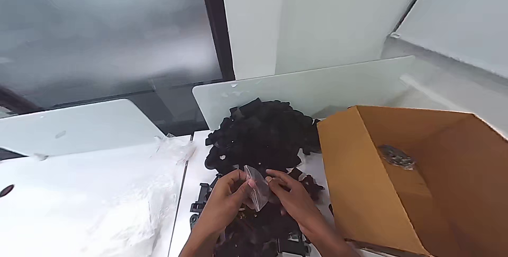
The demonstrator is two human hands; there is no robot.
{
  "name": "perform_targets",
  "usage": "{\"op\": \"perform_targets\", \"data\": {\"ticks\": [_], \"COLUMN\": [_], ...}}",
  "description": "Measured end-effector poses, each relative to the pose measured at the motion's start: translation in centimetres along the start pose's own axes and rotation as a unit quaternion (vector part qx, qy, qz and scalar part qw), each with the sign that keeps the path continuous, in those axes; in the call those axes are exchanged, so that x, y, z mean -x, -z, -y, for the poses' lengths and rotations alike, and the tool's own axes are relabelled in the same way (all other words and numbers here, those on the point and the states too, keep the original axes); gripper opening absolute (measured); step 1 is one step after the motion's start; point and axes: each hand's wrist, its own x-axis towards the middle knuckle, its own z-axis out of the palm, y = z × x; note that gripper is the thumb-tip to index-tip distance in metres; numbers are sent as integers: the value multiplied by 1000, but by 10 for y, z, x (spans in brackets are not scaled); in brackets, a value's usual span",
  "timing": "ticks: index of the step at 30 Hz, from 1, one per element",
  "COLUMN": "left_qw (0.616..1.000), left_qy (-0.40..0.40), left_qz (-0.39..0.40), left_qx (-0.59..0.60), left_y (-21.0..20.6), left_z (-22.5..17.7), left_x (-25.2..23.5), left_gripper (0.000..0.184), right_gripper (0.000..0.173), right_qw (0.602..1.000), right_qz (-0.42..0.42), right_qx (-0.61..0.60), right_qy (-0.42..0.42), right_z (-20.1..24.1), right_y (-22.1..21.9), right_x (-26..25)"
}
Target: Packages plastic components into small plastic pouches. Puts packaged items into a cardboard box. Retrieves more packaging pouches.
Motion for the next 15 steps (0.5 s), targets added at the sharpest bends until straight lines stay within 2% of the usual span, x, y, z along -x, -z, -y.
{"op": "perform_targets", "data": {"ticks": [1, 3, 5, 6, 9, 13, 15], "left_qw": [1000, 999, 998, 998, 997, 998, 995], "left_qy": [-2, 4, 12, 14, 2, -14, -13], "left_qz": [-14, -40, -59, -64, -73, -65, -65], "left_qx": [2, -4, -6, -3, 1, -10, -72], "left_y": [3, 6, 7, 7, 4, 7, 10], "left_z": [3, 8, 11, 12, 9, 9, 9], "left_x": [2, 4, 4, 5, 3, 1, 0], "left_gripper": [8, 9, 9, 9, 10, 17, 20], "right_gripper": [44, 40, 34, 34, 35, 15, 7], "right_qw": [996, 966, 943, 943, 951, 949, 941], "right_qz": [-31, -112, -103, -65, 34, 40, 8], "right_qx": [63, 104, 69, 42, 0, 17, 58], "right_qy": [60, 209, 307, 324, 306, 311, 333], "right_z": [-4, -6, 4, 10, 22, 21, 19], "right_y": [-2, -9, -14, -15, -20, -17, -13], "right_x": [-1, -1, 2, 4, 6, 1, -3]}}
